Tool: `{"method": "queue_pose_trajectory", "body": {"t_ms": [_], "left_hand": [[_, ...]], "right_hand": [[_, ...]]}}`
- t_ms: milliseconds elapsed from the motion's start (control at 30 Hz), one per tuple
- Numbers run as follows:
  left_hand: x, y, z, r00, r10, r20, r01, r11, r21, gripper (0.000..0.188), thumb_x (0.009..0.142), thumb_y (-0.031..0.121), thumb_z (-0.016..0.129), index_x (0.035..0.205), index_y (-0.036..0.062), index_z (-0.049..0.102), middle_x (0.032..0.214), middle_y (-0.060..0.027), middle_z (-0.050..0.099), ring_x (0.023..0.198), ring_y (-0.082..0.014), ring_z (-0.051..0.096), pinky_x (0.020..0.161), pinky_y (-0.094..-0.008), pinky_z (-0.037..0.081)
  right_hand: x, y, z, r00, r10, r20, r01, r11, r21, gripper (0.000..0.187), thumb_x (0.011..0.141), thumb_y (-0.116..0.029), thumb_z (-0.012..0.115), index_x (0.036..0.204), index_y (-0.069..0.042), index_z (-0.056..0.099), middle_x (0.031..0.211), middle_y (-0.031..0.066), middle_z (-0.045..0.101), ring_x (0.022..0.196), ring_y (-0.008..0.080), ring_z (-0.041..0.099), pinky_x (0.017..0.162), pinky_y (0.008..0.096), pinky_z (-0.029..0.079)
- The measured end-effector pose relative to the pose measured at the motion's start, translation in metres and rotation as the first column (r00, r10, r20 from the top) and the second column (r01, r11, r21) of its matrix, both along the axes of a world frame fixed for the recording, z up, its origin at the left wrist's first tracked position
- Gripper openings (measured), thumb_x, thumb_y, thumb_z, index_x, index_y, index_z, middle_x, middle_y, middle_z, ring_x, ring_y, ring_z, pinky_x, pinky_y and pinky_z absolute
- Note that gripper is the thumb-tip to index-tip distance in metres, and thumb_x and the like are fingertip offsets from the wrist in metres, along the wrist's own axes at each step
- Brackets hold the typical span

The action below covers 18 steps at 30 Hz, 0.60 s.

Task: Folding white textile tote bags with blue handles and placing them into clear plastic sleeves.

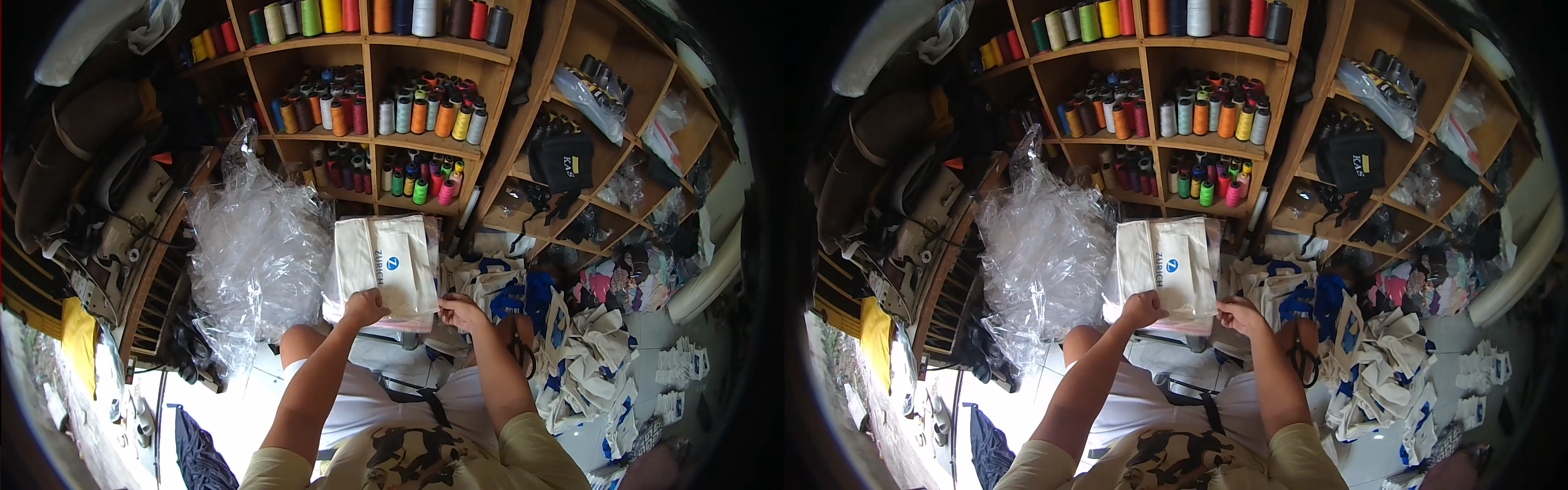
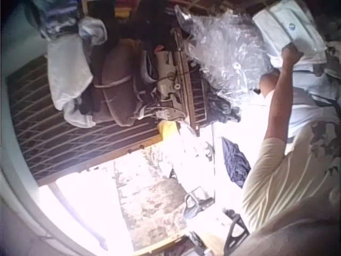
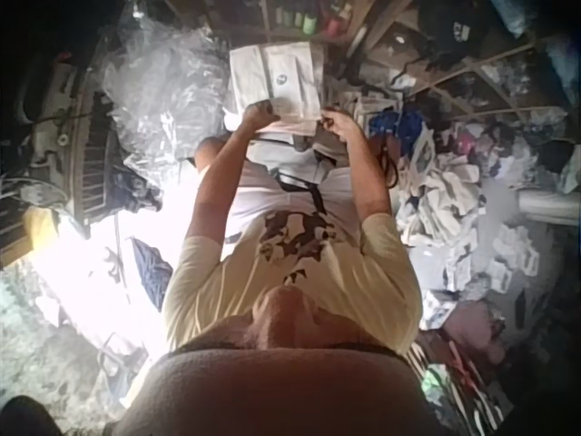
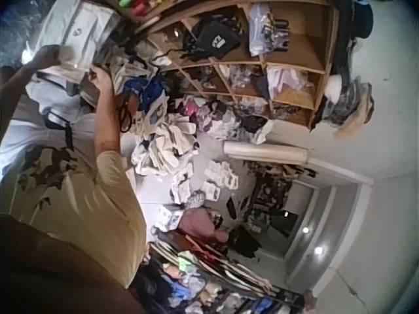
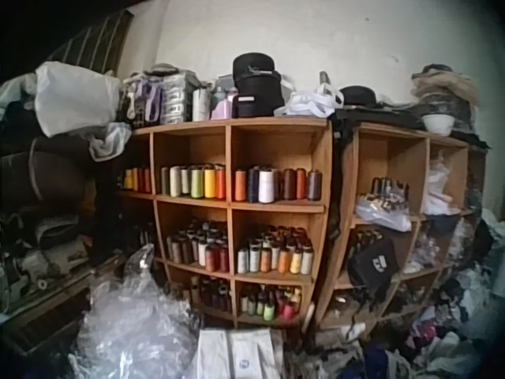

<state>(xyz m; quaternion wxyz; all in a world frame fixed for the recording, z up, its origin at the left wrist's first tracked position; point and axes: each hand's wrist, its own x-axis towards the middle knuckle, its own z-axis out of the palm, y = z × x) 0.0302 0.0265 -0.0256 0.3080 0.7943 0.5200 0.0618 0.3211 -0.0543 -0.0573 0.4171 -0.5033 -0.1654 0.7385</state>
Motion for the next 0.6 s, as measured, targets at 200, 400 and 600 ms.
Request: {"method": "queue_pose_trajectory", "body": {"t_ms": [200,400,600], "left_hand": [[-0.002,0.0,-0.002,0.999,0.0,0.054,-0.001,1.0,0.021,0.034,0.067,0.034,0.079,0.079,0.0067,0.063,0.078,-0.0107,0.067,0.076,-0.0291,0.066,0.07,-0.0388,0.052],[-0.003,-0.001,0.001,0.999,0.001,0.048,-0.002,1.0,0.014,0.035,0.067,0.033,0.079,0.08,0.0058,0.063,0.079,-0.0109,0.068,0.076,-0.0286,0.066,0.071,-0.0381,0.052],[-0.012,0.008,-0.003,0.98,-0.039,0.196,0.061,0.992,-0.11,0.033,0.069,0.031,0.079,0.084,0.0053,0.064,0.08,-0.0092,0.067,0.076,-0.0246,0.065,0.071,-0.0356,0.051]], "right_hand": [[-0.014,0.004,0.033,0.982,0.045,0.184,-0.033,0.997,-0.067,0.016,0.088,-0.02,0.071,0.088,-0.006,0.062,0.076,0.002,0.061,0.068,0.0139,0.062,0.056,0.0273,0.048],[-0.022,0.017,0.037,0.832,0.214,0.511,-0.197,0.976,-0.088,0.021,0.082,-0.02,0.075,0.084,-0.003,0.064,0.074,0.0034,0.063,0.06,0.0113,0.06,0.054,0.025,0.051],[-0.02,0.019,0.03,0.795,0.219,0.566,-0.191,0.976,-0.108,0.026,0.081,-0.022,0.075,0.079,0.001,0.063,0.07,0.0083,0.064,0.056,0.0138,0.061,0.049,0.0268,0.053]]}}
